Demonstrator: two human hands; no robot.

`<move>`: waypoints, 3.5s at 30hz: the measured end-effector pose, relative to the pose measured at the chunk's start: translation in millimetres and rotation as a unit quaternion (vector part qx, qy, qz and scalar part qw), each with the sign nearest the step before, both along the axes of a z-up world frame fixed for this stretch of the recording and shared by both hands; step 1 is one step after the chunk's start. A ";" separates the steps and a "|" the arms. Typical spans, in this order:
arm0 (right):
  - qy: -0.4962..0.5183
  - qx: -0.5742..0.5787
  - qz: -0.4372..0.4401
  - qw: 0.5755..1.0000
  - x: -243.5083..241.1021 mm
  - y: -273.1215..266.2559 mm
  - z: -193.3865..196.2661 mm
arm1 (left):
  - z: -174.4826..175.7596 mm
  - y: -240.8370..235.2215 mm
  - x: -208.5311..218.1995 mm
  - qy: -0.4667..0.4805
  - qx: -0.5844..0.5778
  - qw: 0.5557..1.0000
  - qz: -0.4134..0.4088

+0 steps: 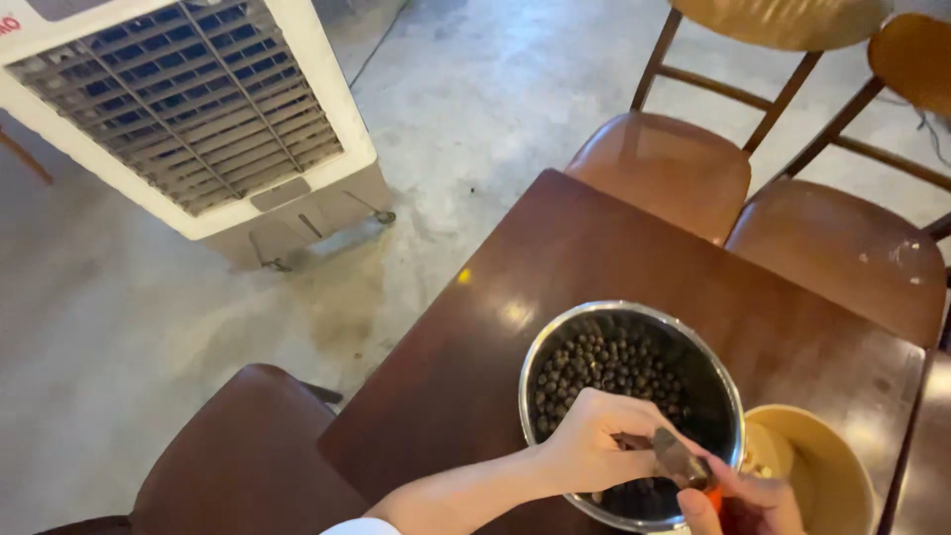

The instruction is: The person peels lotus seeds, taking them one at a time from a metal bowl, cutting the shells open with a knife, and placing the peeled seeds into a container.

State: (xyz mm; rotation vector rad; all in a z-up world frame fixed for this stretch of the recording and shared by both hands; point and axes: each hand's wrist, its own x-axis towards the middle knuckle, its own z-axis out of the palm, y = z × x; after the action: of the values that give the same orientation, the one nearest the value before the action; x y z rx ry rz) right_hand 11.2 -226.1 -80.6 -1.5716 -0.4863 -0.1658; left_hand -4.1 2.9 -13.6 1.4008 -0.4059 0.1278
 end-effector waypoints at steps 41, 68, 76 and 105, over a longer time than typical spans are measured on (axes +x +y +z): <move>0.053 0.041 -0.099 0.993 57.1 -107.5 -3.6 | 78.0 -9.2 36.9 -0.190 0.270 0.930 0.163; 0.177 0.017 -0.031 0.984 47.1 -46.3 -11.9 | 53.7 -1.4 54.0 -0.067 0.317 0.934 0.153; 0.182 0.017 -0.030 0.983 43.3 -48.2 -21.6 | 49.8 -9.4 53.3 -0.055 0.346 0.922 0.163; 0.155 0.004 0.004 0.988 19.1 -14.0 42.2 | 42.8 -15.6 44.2 -0.027 0.218 0.974 0.060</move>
State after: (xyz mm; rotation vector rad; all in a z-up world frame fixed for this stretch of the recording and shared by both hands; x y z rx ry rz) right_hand 30.3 -240.1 -38.4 -1.5533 -0.2474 0.0832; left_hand 40.1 -12.7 29.1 1.8589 -0.4099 0.1826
